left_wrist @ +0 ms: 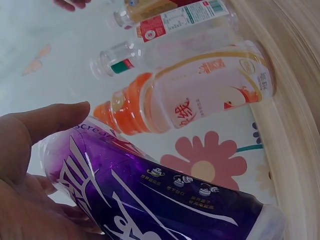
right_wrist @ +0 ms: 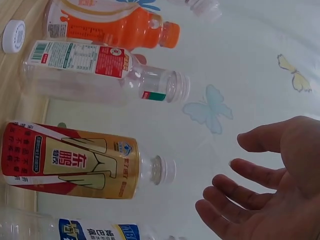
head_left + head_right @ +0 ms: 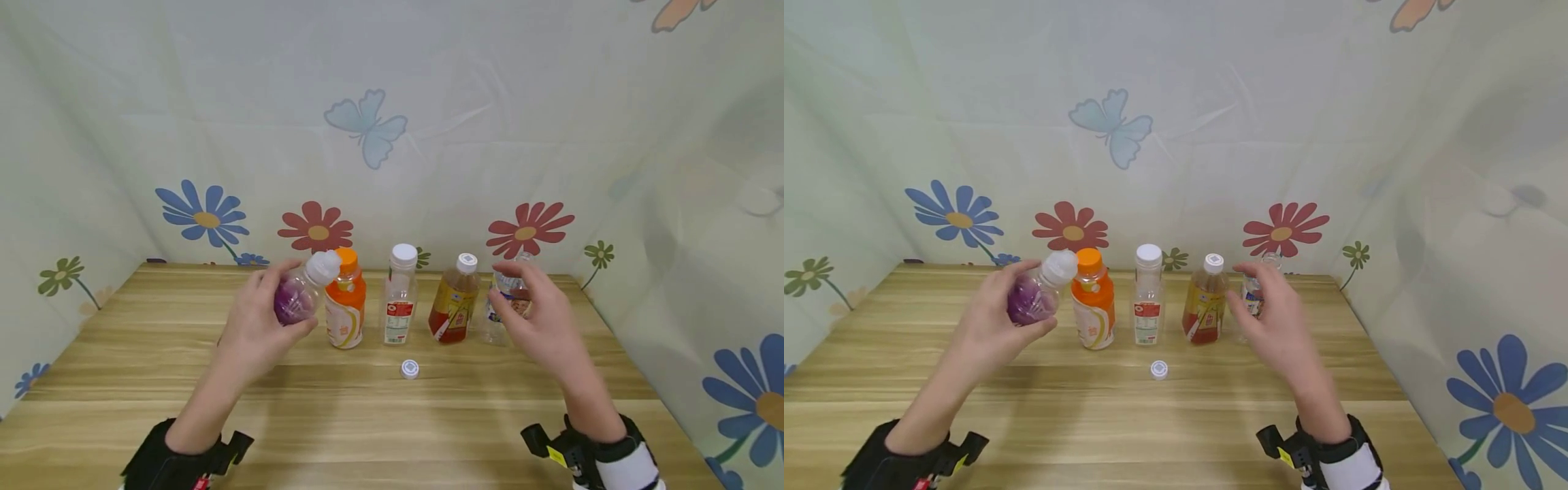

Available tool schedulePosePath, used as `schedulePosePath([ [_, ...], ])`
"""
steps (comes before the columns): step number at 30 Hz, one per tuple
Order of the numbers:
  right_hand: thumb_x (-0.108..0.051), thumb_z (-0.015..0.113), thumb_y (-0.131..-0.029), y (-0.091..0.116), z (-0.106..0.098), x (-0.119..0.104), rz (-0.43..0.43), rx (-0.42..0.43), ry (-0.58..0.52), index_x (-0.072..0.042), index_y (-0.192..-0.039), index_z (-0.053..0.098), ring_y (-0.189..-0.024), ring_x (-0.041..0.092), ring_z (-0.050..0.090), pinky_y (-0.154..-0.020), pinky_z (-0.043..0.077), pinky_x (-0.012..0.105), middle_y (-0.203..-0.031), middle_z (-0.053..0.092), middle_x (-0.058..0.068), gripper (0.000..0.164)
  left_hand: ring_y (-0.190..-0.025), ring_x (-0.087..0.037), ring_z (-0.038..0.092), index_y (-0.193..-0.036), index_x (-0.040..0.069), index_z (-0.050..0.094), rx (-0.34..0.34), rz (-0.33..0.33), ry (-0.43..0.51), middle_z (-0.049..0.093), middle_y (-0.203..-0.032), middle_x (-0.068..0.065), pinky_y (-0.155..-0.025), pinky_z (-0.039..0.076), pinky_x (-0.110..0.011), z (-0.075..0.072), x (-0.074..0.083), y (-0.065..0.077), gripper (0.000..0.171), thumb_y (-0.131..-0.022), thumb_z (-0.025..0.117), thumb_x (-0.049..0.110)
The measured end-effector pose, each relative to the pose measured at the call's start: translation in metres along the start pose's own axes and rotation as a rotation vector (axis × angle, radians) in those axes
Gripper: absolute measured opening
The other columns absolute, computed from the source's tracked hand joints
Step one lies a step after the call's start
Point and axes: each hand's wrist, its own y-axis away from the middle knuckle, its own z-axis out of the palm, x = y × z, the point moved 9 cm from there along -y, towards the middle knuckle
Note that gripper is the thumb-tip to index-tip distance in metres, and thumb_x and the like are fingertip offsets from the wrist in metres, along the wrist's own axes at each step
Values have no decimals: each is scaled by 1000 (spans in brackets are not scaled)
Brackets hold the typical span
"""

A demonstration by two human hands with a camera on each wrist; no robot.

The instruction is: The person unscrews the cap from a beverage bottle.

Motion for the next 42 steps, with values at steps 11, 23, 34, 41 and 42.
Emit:
schedulePosePath([
  [11,-6,69,-92,6,39,-15,-64,-153,-90,-5,-122,60,-102,17,60,-78,51,23,-112,62,0,32,-112,-31,49,-139,12,49,-70,85,-48,49,-122,-12,-86,49,-45,26,20,10,83,-67,91,12],
  [23,-19,64,-98,18,79,-39,-81,-363,-252,-10,-121,60,-88,9,63,-74,51,24,-100,64,-8,25,-110,-25,52,-133,21,55,-157,192,-170,53,-119,-2,-93,43,-45,56,41,26,80,-63,93,21],
  [34,-25,57,-102,30,100,-55,-106,-449,-265,-10,-132,51,-86,10,62,-68,50,22,-99,63,-8,35,-110,-21,51,-134,24,55,-189,274,-222,52,-116,3,-92,39,-44,70,53,38,82,-62,94,28],
  [41,-28,55,-103,31,103,-54,-70,-440,-252,-14,-125,57,-77,7,59,-62,49,23,-90,59,-12,26,-108,-19,50,-137,28,53,-223,281,-248,51,-117,3,-81,39,-36,77,55,42,84,-63,94,34],
  [42,-29,55,-103,31,103,-54,-64,-436,-246,-15,-123,57,-76,6,58,-61,48,23,-89,59,-12,25,-108,-19,50,-137,28,52,-226,280,-249,51,-117,4,-81,39,-36,77,55,42,85,-63,94,34],
])
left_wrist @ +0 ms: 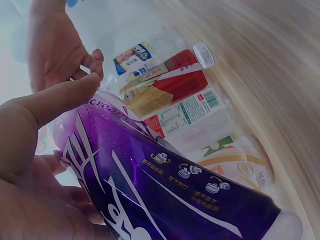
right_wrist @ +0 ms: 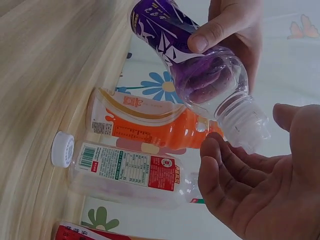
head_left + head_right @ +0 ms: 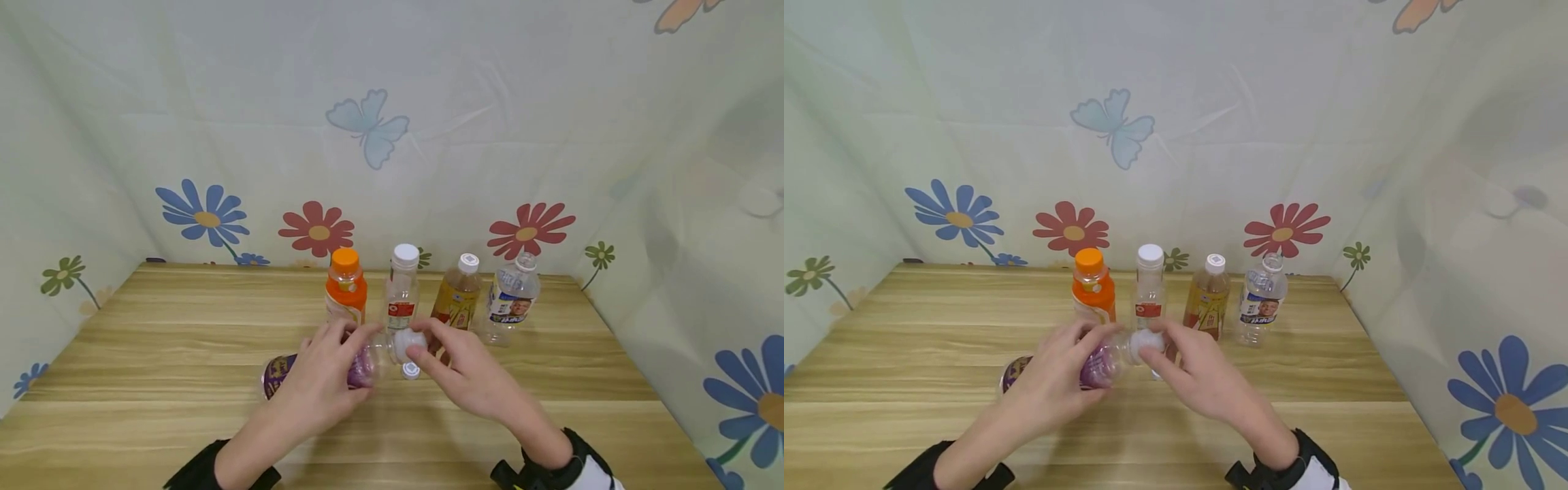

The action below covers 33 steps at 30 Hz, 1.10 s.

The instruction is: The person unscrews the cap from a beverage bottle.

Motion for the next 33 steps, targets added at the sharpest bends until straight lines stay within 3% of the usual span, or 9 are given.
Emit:
schedulePosePath([
  [8,-30,61,-100,0,1,2,22,33,13,-12,-119,59,-73,6,60,-63,51,23,-90,61,-11,26,-114,-21,50,-138,27,51,20,51,9,51,-120,1,-86,40,-40,2,5,0,86,-63,93,36],
  [15,-23,59,-101,1,-10,1,1,114,30,-7,-115,60,-69,6,60,-59,50,23,-85,60,-9,21,-117,-22,51,-146,21,42,-8,25,6,50,-126,-1,-92,41,-44,8,-4,-3,99,-64,92,43],
  [18,-22,58,-102,2,-16,3,22,142,21,-6,-114,60,-68,7,59,-58,49,23,-84,61,-5,20,-116,-23,54,-144,18,44,-28,18,29,52,-127,-1,-95,41,-45,10,-11,-5,96,-65,92,42],
  [24,-29,55,-103,3,-19,9,81,145,-1,-9,-113,61,-67,9,58,-58,48,24,-84,61,-4,24,-105,-20,60,-136,13,52,-44,39,84,58,-121,-1,-92,46,-35,13,-16,-7,83,-68,91,39],
  [33,-40,51,-103,4,-21,17,179,166,67,-15,-103,66,-58,11,49,-49,40,24,-68,55,-8,30,-103,-17,57,-134,17,56,-12,58,7,55,-112,4,-89,45,-41,9,-10,-6,82,-66,91,43],
])
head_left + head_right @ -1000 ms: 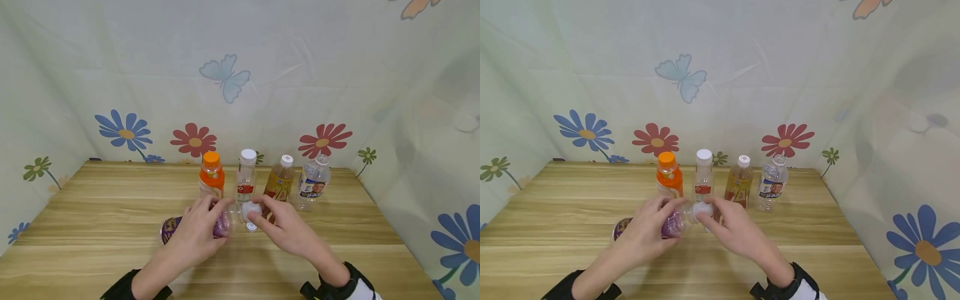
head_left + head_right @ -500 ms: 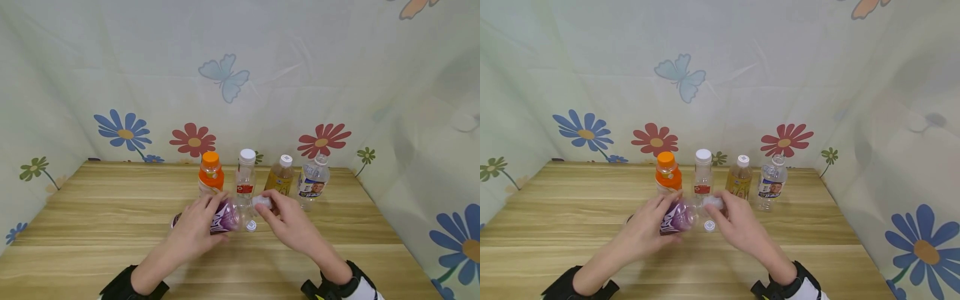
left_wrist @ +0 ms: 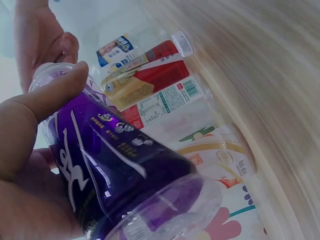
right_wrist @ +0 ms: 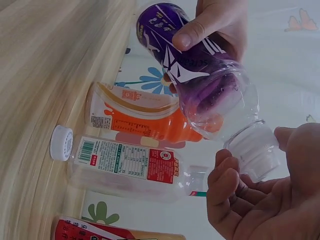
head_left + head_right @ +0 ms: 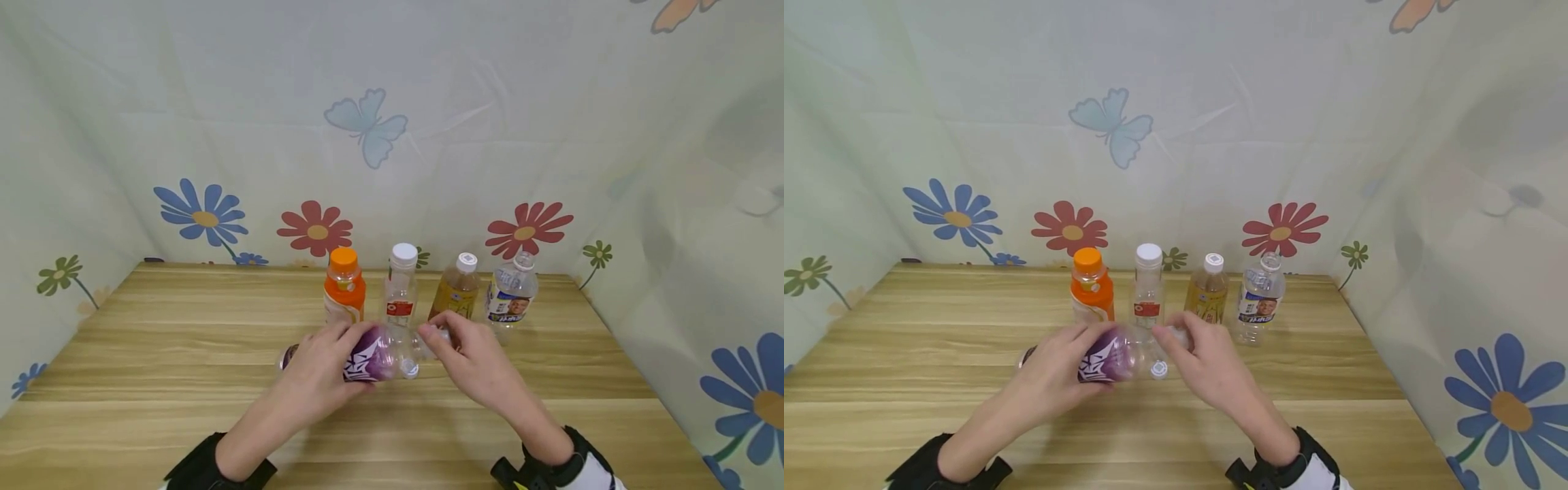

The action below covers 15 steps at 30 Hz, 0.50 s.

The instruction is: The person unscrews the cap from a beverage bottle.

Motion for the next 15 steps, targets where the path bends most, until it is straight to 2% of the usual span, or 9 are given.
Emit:
schedulePosePath([
  [4,-41,51,-103,0,1,1,7,0,-7,-17,-97,65,-54,9,45,-47,37,23,-64,52,-9,28,-104,-16,57,-135,19,55,-1,-6,-4,54,-112,5,-89,45,-41,-1,0,0,83,-65,91,45],
  [8,-41,53,-102,0,2,2,9,9,-32,-17,-96,63,-52,8,44,-46,36,23,-63,50,-8,26,-105,-17,59,-135,17,55,-4,3,28,59,-117,3,-92,45,-39,-1,0,-1,83,-65,91,45],
  [15,-41,57,-100,1,-2,1,-10,71,-52,-17,-89,62,-51,8,44,-44,36,23,-61,48,-9,27,-105,-16,62,-134,13,54,-38,18,92,61,-122,1,-92,45,-33,2,1,-2,85,-64,91,44],
])
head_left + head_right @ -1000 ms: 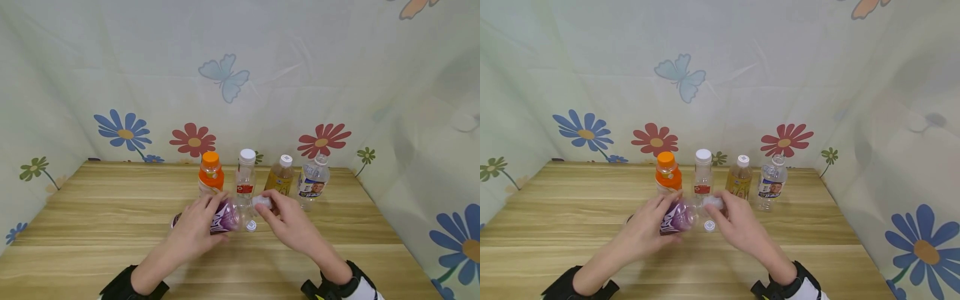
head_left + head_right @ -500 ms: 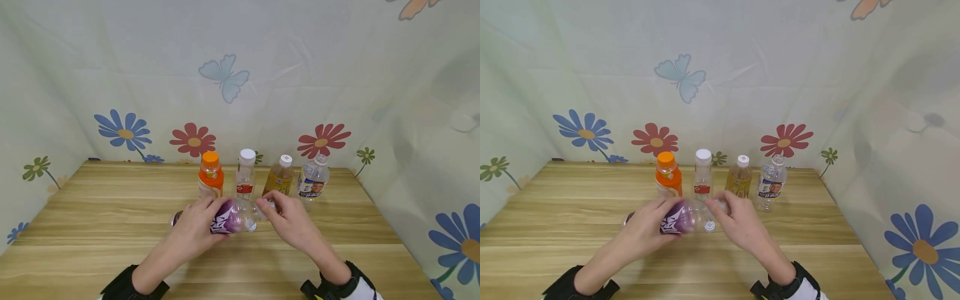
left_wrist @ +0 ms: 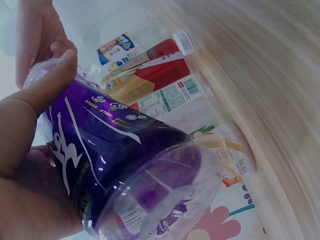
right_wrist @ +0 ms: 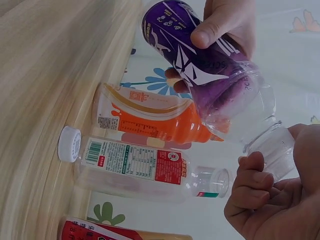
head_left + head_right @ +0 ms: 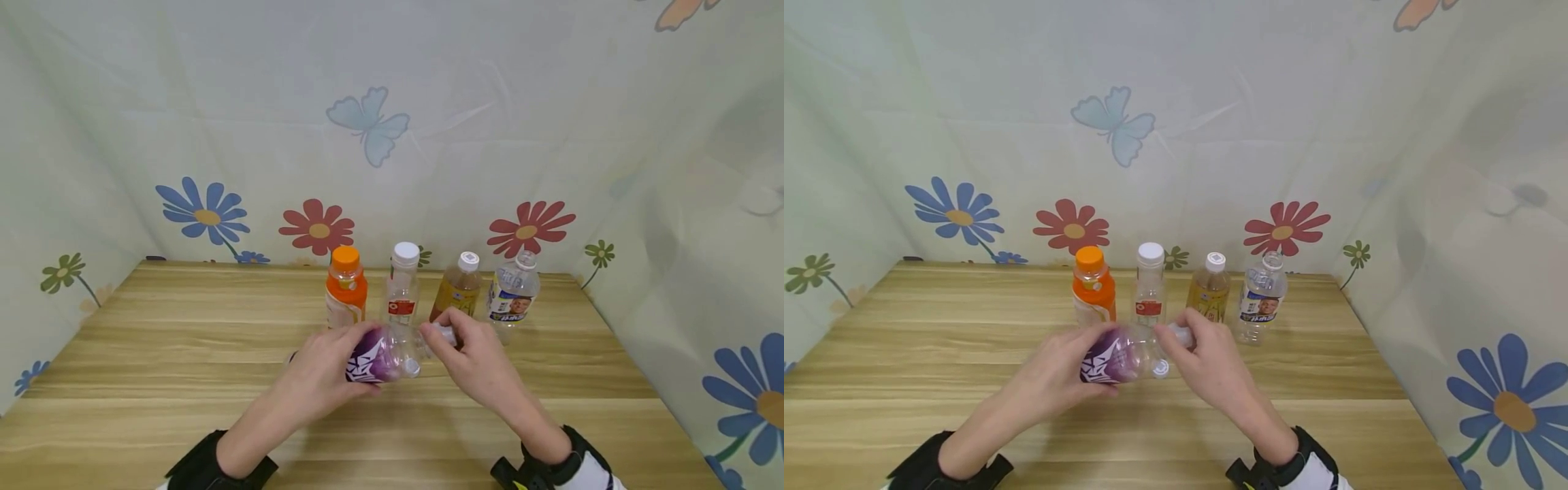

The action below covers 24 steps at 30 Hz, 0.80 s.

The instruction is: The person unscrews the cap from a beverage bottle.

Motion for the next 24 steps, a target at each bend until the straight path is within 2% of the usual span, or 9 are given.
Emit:
schedulePosePath([
  [6,-36,57,-101,-1,1,1,-26,25,-5,-18,-90,62,-50,7,43,-44,35,23,-61,48,-9,22,-104,-15,62,-133,10,54,-20,-31,33,62,-120,0,-92,46,-31,2,-4,-2,85,-64,90,45],
  [10,-37,51,-103,-3,7,6,-17,18,-17,-18,-94,61,-49,8,44,-43,36,23,-62,49,-8,24,-102,-16,63,-132,8,56,-21,-34,54,62,-119,-1,-89,47,-28,5,-9,-3,84,-65,89,46],
  [18,-36,47,-105,-8,12,16,13,31,97,-15,-94,67,-51,9,46,-47,37,24,-60,49,-10,31,-104,-17,62,-132,8,56,-38,-37,47,62,-121,-2,-91,47,-31,14,-15,-5,82,-66,89,45],
  [24,-42,48,-104,-12,10,18,14,91,103,-16,-87,69,-51,8,47,-46,37,23,-60,51,-11,38,-103,-15,62,-132,8,56,-29,-31,44,62,-121,-1,-91,47,-30,15,-15,-7,81,-67,87,46],
])
